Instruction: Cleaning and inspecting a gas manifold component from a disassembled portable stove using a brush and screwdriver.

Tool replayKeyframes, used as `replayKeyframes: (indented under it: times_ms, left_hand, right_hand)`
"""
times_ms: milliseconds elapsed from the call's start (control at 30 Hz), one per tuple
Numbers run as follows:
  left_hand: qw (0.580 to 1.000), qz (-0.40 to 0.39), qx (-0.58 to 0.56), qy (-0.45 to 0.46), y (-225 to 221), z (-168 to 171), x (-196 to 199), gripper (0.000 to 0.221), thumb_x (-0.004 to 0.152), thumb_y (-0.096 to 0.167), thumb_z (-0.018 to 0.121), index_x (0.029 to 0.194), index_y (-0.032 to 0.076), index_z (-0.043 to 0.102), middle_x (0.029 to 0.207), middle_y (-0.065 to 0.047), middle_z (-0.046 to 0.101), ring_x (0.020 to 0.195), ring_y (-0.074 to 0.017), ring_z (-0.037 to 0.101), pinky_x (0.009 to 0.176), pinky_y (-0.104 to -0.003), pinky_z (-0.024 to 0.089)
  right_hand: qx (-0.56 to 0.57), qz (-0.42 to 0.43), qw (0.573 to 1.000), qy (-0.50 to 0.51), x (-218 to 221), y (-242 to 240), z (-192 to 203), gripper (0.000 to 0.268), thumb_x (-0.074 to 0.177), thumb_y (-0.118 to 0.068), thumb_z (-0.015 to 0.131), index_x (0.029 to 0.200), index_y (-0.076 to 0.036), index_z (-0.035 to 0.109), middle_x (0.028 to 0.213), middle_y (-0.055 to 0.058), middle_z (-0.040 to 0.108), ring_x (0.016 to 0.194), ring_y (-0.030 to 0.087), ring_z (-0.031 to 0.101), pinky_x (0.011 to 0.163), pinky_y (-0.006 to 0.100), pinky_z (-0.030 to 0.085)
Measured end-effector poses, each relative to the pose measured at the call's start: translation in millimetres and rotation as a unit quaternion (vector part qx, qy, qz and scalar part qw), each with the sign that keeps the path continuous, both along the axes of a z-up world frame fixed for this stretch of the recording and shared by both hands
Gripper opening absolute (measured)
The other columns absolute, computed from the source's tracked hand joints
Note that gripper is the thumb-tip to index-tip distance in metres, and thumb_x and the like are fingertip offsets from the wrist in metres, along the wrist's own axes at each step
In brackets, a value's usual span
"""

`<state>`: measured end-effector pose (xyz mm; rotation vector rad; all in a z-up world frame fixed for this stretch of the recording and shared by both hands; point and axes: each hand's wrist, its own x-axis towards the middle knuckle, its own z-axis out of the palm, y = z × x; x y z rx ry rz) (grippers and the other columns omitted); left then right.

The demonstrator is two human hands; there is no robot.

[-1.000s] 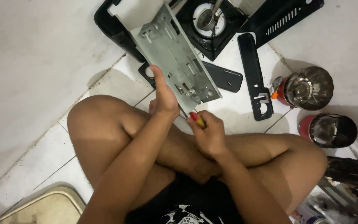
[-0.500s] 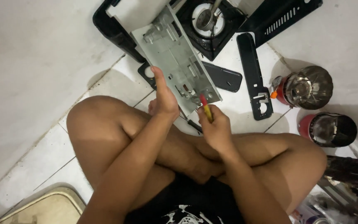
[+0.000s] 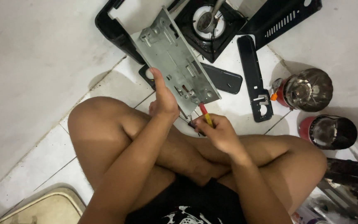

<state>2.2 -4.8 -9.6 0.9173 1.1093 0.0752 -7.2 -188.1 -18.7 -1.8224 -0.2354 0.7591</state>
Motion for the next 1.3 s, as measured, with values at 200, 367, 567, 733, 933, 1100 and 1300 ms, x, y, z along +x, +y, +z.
replayKeyframes:
  times_ms: [200, 367, 567, 733, 933, 1100, 1300]
  left_hand:
    - [0.998, 0.032, 0.0, 0.055, -3.6, -27.5, 19.0, 0.155, 0.059, 0.104, 0.031, 0.158, -0.009, -0.005, 0.166, -0.029, -0.017, 0.156, -0.0355, -0.016, 0.123, -0.044, -0.014]
    - [0.998, -0.003, 0.018, 0.065, -8.4, -11.7, 7.7, 0.154, 0.059, 0.104, 0.035, 0.158, -0.009, 0.0, 0.166, -0.03, -0.011, 0.156, -0.0351, -0.013, 0.123, -0.045, -0.014]
    - [0.987, -0.129, 0.063, -0.07, -11.1, 23.0, -9.1, 0.116, 0.07, 0.088, 0.012, 0.164, 0.02, 0.008, 0.171, -0.013, 0.001, 0.155, -0.037, -0.001, 0.121, -0.051, -0.014]
    - [0.93, -0.107, 0.044, -0.349, -13.0, -29.0, 0.4, 0.098, 0.093, 0.071, 0.024, 0.16, 0.0, 0.017, 0.17, -0.019, 0.014, 0.157, -0.0343, 0.01, 0.124, -0.048, 0.005]
    - [0.92, -0.143, 0.089, -0.353, -28.4, 1.9, -2.9, 0.107, 0.098, 0.075, 0.035, 0.162, 0.006, -0.015, 0.166, -0.022, -0.024, 0.153, -0.0451, -0.017, 0.127, -0.057, -0.009]
    - [0.899, -0.207, 0.166, -0.348, -24.4, -33.4, 3.4, 0.09, 0.103, 0.071, 0.024, 0.165, 0.015, -0.01, 0.171, -0.014, -0.015, 0.157, -0.042, -0.006, 0.128, -0.058, 0.001]
    - [0.892, -0.19, 0.199, -0.358, -26.0, -75.7, 12.0, 0.091, 0.103, 0.07, 0.029, 0.165, 0.015, -0.009, 0.171, -0.014, -0.014, 0.157, -0.0394, -0.007, 0.127, -0.056, 0.001]
  right_hand:
    - [0.059, -0.325, 0.939, -0.096, 13.8, -12.2, -4.6, 0.013, 0.102, -0.013, 0.06, 0.096, -0.009, 0.071, 0.059, 0.005, 0.057, 0.045, 0.013, 0.05, 0.047, 0.022, 0.041]
    - [0.07, -0.335, 0.936, -0.082, 20.5, -6.0, -8.8, 0.008, 0.102, -0.01, 0.061, 0.103, -0.004, 0.068, 0.064, 0.003, 0.052, 0.042, 0.009, 0.044, 0.043, 0.022, 0.038]
    - [0.063, -0.232, 0.97, -0.018, 20.9, -1.7, -22.0, 0.019, 0.102, -0.011, 0.062, 0.113, 0.003, 0.067, 0.063, 0.002, 0.05, 0.041, 0.005, 0.043, 0.04, 0.02, 0.036]
    - [0.035, -0.224, 0.974, -0.025, 17.6, 0.6, -14.4, 0.012, 0.097, -0.01, 0.069, 0.104, -0.001, 0.072, 0.05, 0.002, 0.046, 0.037, 0.007, 0.042, 0.038, 0.022, 0.033]
    - [-0.024, -0.212, 0.973, -0.084, 33.8, -3.6, -73.5, 0.016, 0.091, -0.013, 0.076, 0.078, -0.008, 0.069, 0.049, 0.0, 0.049, 0.041, 0.008, 0.042, 0.042, 0.023, 0.03]
    - [-0.023, -0.212, 0.971, -0.109, 32.5, 3.4, -78.7, 0.021, 0.09, -0.012, 0.076, 0.072, -0.008, 0.067, 0.055, 0.001, 0.056, 0.051, 0.01, 0.047, 0.05, 0.024, 0.035]
    - [-0.044, -0.226, 0.967, -0.11, 26.3, 5.1, -84.2, 0.025, 0.093, -0.02, 0.075, 0.074, -0.004, 0.071, 0.058, 0.009, 0.063, 0.055, 0.018, 0.055, 0.055, 0.031, 0.042]
